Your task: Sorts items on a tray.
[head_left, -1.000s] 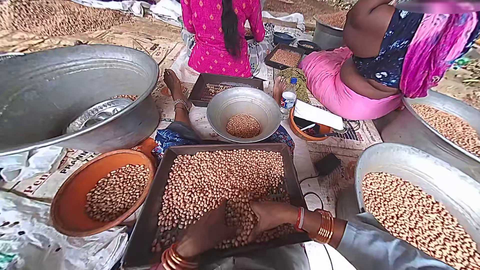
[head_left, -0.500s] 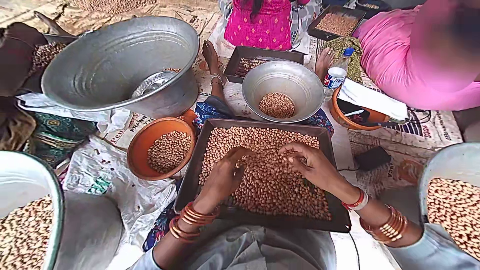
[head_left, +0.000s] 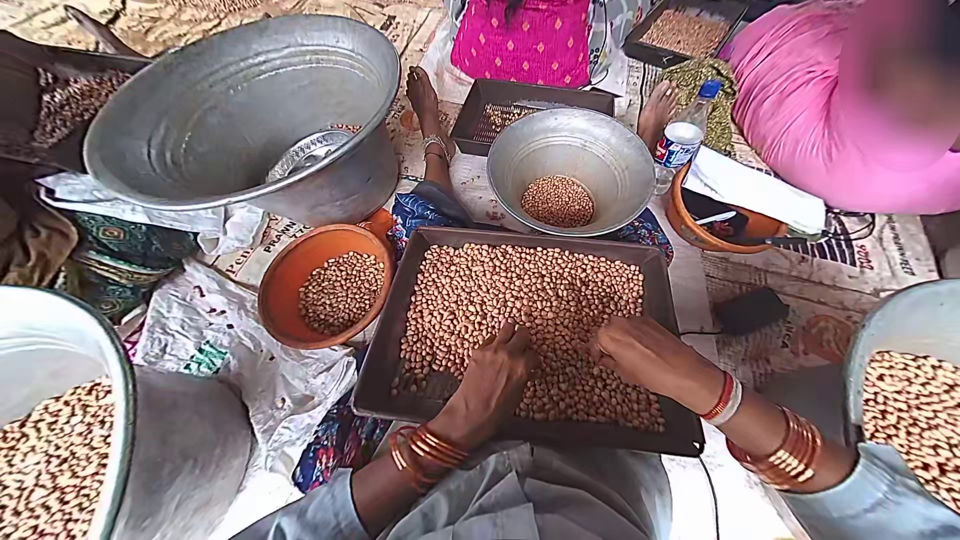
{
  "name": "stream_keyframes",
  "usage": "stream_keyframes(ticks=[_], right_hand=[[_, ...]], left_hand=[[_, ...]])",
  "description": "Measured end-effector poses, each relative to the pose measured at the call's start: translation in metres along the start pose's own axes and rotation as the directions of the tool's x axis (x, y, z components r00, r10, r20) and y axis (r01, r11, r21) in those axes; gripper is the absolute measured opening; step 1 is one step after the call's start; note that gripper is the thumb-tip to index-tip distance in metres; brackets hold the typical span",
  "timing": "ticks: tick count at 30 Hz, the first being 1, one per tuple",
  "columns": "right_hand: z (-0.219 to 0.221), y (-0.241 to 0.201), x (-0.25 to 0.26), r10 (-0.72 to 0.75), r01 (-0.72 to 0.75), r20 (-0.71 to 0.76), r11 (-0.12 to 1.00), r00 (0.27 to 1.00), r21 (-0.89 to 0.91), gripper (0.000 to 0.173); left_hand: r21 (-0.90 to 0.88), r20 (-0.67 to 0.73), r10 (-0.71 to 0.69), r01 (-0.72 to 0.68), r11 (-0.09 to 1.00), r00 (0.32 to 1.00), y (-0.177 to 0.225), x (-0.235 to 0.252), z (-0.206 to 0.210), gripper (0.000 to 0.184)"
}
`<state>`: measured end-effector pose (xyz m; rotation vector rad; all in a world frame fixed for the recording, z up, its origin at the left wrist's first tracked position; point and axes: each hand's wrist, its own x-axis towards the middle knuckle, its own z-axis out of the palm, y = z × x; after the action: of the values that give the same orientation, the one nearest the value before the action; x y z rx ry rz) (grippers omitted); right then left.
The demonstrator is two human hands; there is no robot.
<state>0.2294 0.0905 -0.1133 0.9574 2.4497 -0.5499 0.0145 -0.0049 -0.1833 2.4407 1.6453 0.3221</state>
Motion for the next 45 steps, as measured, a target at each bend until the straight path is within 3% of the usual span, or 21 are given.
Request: stream_keyframes(ticks=[3, 6, 10, 14, 17, 20, 22, 25, 29, 32, 37, 39, 41, 43, 45], right_hand=[[0.005, -0.006, 0.002, 0.013, -0.01, 0.098, 0.999, 0.995, -0.036, 0.013], [0.013, -0.013, 0.004, 0.006, -0.001, 0.094, 0.998, 0.996, -0.057, 0.01], [0.023, -0.016, 0.007, -0.013, 0.017, 0.054, 0.998, 0.998, -0.057, 0.012], [0.015, -0.008, 0.012, -0.033, 0.037, 0.118, 0.999, 0.992, -0.028, 0.015], [0.0, 0.011, 0.018, -0.044, 0.039, 0.032, 0.989, 0.999, 0.146, 0.021], [-0.005, 0.031, 0.021, 0.018, 0.079, -0.231, 0.912, 0.973, 0.403, 0.01], [-0.002, 0.04, 0.026, 0.071, 0.113, -0.361, 0.879, 0.93, 0.463, 0.011], [0.007, 0.037, 0.035, 0.117, 0.103, -0.451, 0.895, 0.885, 0.434, 0.015], [0.022, 0.028, 0.049, 0.062, 0.087, -0.505, 0.96, 0.861, 0.267, 0.025], [0.027, 0.024, 0.054, 0.02, 0.067, -0.505, 0.986, 0.863, 0.152, 0.026], [0.029, 0.023, 0.055, 0.035, 0.026, -0.477, 0.992, 0.878, 0.121, 0.025], [0.024, 0.019, 0.051, 0.069, -0.013, -0.421, 0.991, 0.904, 0.134, 0.025], [0.014, 0.013, 0.044, 0.096, -0.035, -0.387, 0.986, 0.917, 0.16, 0.024], [0.005, 0.003, 0.032, 0.069, 0.013, -0.428, 0.982, 0.901, 0.186, 0.023], [0.004, -0.009, 0.023, -0.02, 0.126, -0.523, 0.978, 0.852, 0.167, 0.02]], left_hand=[[-0.029, 0.059, -0.018, 0.019, 0.999, 0.998, 0.002, -0.001, 0.001, 0.01], [-0.167, 0.148, -0.034, 0.059, 0.984, 0.988, -0.004, -0.001, -0.006, 0.016], [-0.496, 0.179, -0.187, 0.253, 0.831, 0.966, -0.029, 0.002, -0.034, 0.018], [-0.631, 0.132, -0.276, 0.295, 0.717, 0.952, -0.044, 0.01, -0.044, 0.023], [-0.5, 0.168, -0.213, 0.269, 0.823, 0.963, -0.035, 0.03, -0.048, 0.022], [-0.328, 0.148, -0.147, 0.189, 0.926, 0.978, -0.023, 0.053, -0.045, 0.024], [-0.236, 0.127, -0.133, 0.16, 0.958, 0.983, -0.018, 0.065, -0.039, 0.026], [-0.128, 0.14, -0.142, 0.16, 0.979, 0.98, -0.013, 0.076, -0.029, 0.026], [-0.087, 0.22, -0.166, 0.189, 0.978, 0.961, -0.008, 0.078, -0.027, 0.029], [-0.086, 0.244, -0.176, 0.202, 0.976, 0.954, -0.008, 0.078, -0.027, 0.029], [-0.095, 0.308, -0.199, 0.238, 0.967, 0.93, -0.005, 0.08, -0.027, 0.027], [-0.192, 0.298, -0.206, 0.27, 0.944, 0.932, -0.01, 0.078, -0.028, 0.026], [-0.397, 0.283, -0.219, 0.322, 0.859, 0.934, -0.019, 0.074, -0.031, 0.025], [-0.596, 0.289, -0.201, 0.34, 0.728, 0.936, -0.029, 0.068, -0.031, 0.026], [-0.681, 0.342, -0.139, 0.347, 0.645, 0.929, -0.031, 0.062, -0.032, 0.028]])
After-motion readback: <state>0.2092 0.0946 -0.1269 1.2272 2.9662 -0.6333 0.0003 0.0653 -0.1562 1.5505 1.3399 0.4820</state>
